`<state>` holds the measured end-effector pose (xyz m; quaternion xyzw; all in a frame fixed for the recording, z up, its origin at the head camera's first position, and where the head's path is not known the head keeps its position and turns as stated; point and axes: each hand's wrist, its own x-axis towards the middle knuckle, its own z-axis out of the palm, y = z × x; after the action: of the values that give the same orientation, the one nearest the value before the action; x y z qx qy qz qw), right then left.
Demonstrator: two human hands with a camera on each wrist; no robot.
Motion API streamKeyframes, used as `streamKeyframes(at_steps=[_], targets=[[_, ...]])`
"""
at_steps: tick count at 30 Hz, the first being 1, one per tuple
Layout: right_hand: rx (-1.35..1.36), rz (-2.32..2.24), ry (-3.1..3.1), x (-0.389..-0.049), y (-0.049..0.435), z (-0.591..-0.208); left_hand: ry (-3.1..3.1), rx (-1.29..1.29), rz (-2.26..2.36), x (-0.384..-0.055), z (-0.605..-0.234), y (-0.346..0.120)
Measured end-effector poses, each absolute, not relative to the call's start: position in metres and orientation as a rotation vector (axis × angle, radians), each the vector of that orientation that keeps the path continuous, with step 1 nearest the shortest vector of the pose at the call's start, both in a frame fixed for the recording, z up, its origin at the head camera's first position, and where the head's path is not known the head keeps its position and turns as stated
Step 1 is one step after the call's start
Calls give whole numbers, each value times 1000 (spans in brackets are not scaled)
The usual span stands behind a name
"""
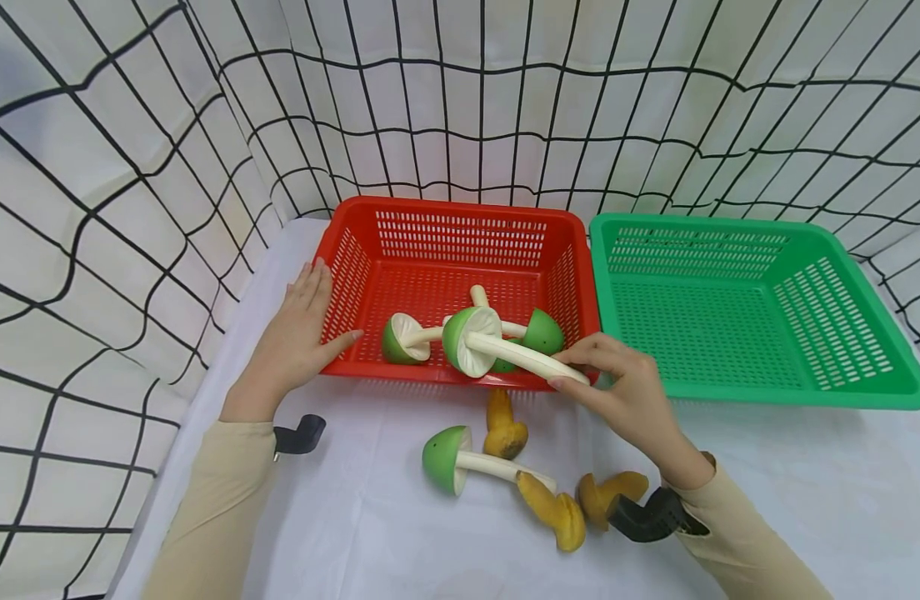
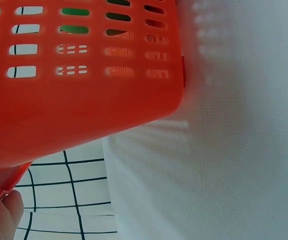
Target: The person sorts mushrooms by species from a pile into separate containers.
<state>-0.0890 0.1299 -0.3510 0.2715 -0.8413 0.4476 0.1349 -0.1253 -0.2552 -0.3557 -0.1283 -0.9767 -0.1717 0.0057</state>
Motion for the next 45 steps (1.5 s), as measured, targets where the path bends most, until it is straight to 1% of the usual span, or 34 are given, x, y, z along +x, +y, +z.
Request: streamKeyframes(at_steps=[19,35,45], targets=[[706,1197,-2546,-129,116,-354,-3053,-410,-521,-128,-359,-257],[606,1187,-2611,-150,108,-356,-3049,-413,-534,-128,-359,-255],[612,1097,-2758,-166,103,-352,-3034,-408,-530,-128,-361,-257]])
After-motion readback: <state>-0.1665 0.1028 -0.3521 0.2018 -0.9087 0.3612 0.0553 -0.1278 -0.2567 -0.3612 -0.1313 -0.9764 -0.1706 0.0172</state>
